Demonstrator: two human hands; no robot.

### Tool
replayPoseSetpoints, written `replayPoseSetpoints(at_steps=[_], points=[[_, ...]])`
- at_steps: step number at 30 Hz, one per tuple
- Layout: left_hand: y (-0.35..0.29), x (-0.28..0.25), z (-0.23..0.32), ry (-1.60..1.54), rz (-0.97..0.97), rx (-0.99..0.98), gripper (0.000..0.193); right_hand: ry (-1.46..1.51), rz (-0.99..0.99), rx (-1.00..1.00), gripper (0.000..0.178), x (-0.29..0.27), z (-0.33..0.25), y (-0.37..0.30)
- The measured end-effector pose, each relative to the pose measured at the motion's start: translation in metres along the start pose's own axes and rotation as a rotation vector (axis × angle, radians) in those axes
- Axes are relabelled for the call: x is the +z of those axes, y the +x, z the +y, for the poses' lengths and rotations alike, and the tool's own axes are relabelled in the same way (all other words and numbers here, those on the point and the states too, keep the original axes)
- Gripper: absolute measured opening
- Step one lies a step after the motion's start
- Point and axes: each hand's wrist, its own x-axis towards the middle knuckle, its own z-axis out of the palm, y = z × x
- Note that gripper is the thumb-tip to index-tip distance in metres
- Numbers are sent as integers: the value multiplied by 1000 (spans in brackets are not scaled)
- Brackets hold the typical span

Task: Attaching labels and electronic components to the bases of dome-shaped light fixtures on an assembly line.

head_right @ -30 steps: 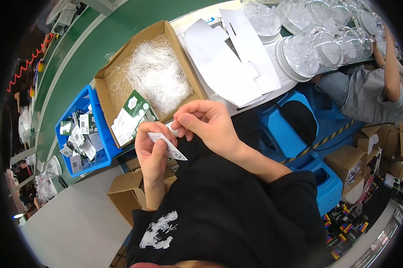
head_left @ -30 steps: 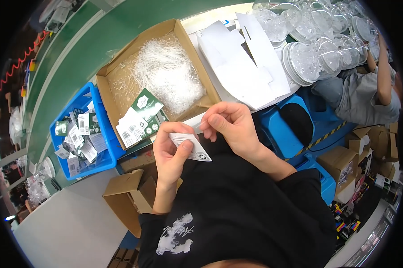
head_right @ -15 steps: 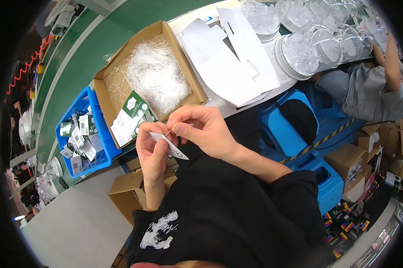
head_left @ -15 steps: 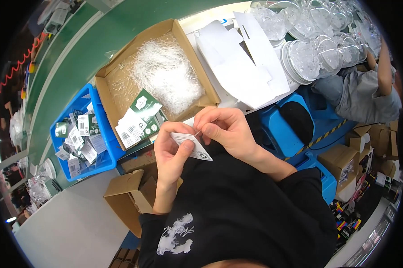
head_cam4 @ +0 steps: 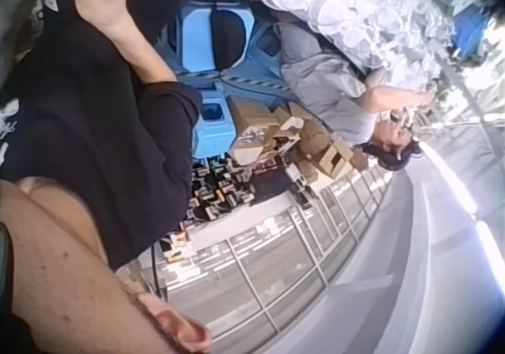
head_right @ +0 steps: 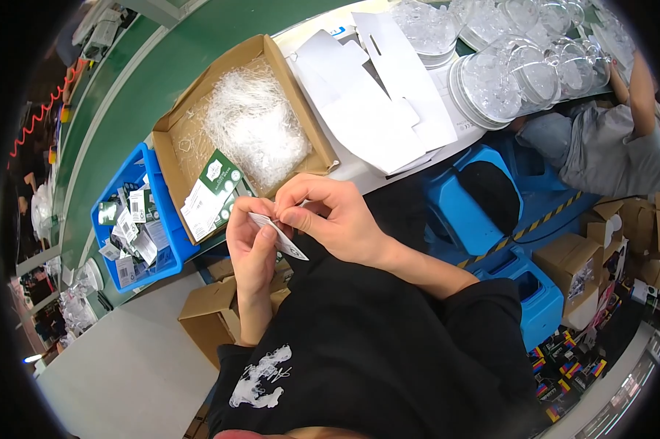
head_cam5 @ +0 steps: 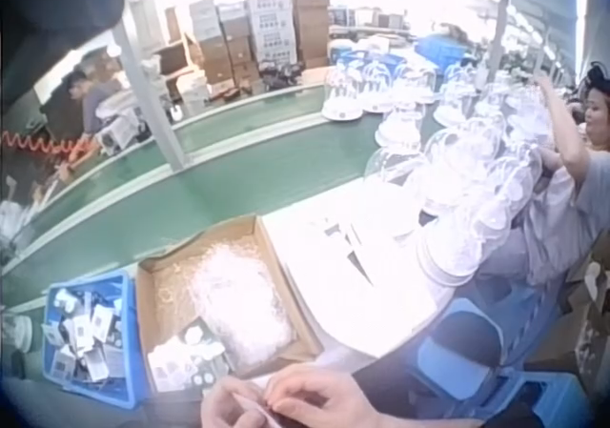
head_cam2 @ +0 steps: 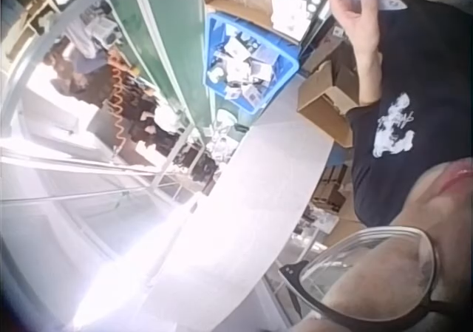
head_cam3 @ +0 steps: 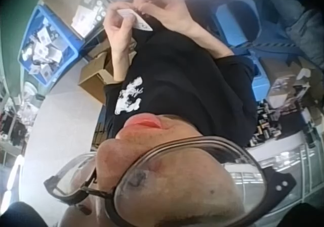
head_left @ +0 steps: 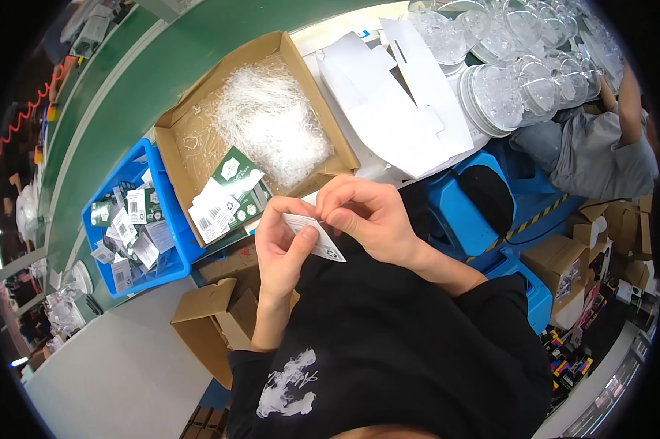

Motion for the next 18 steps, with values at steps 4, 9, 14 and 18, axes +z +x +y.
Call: replayPoseSetpoints(at_steps=[4, 9, 14, 18], points=[[0, 1, 0, -50, -3, -30, 22, 120, -17, 56, 20, 0, 4, -1], [0, 2, 0, -55, -38, -43, 23, 166, -20, 59, 20, 2, 5, -1], [3, 8, 0, -88, -47, -34, 23, 35, 27, 24, 17, 2, 5, -3], [1, 7, 0, 11, 40, -7, 20, -56, 74, -29, 15, 2, 10, -6]])
